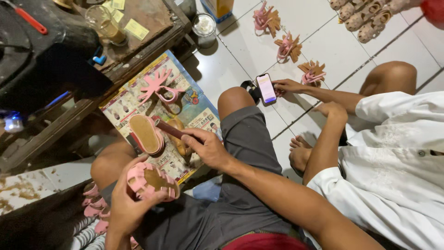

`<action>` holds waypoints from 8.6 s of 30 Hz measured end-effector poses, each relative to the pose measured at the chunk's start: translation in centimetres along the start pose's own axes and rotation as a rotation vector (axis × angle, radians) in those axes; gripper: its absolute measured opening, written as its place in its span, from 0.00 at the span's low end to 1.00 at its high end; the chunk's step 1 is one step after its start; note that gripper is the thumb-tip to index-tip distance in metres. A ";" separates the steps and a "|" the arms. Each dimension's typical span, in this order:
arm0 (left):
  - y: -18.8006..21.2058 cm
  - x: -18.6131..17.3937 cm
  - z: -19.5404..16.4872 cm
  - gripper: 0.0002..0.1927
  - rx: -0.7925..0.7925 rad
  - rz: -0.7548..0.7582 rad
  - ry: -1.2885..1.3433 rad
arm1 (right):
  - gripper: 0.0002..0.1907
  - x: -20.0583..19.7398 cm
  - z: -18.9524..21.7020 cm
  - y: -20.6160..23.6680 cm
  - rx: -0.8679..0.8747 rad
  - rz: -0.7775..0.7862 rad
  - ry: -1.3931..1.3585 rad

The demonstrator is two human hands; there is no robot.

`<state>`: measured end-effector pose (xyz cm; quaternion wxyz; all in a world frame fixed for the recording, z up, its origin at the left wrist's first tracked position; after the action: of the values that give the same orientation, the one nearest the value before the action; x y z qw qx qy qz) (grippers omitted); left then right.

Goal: The person sits on the floor assembling a pink sandal: they hold a wooden shoe last with a sole on it, position the pink strap upper over the last, and use a cylindrical hand tool to press and seat the straps onto the sole. They then work the sandal by hand, pressing and adjusting the straps, and set finished sandals aside with others on the floor.

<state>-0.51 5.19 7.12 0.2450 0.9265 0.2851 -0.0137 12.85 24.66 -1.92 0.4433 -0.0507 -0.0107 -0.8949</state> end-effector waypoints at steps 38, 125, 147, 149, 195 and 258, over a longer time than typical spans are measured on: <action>-3.7 -4.1 10.2 0.58 -0.054 0.399 0.949 | 0.14 -3.0 -0.9 -4.2 -0.183 0.086 0.173; -2.8 0.7 3.8 0.55 0.075 0.274 0.785 | 0.15 -0.5 0.0 -1.2 -0.125 0.151 0.289; -2.8 0.6 4.0 0.54 0.106 0.309 0.814 | 0.14 -0.4 -0.2 -0.9 -0.058 0.160 0.286; -2.8 0.7 4.0 0.54 0.100 0.306 0.817 | 0.14 -0.4 -0.3 -0.9 -0.054 0.165 0.295; -1.0 2.0 3.3 0.45 0.249 0.288 0.808 | 0.15 -0.9 1.2 0.1 0.006 0.211 0.073; 4.9 -1.8 -2.5 0.40 0.492 -0.370 -0.328 | 0.16 4.8 6.8 3.1 -0.596 0.267 0.311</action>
<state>0.37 1.89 11.83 0.0504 0.8759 0.3933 -0.2749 12.94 19.40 5.24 0.5185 -0.0417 0.3250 -0.7898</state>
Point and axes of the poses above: each hand's wrist, its own y-axis away from the middle knuckle, its own x-axis out of the palm, z = x × y, the point moved 3 cm from there along -y, towards the middle knuckle, and after that the axes turned 10 degrees about -x, right-handed, at the moved point
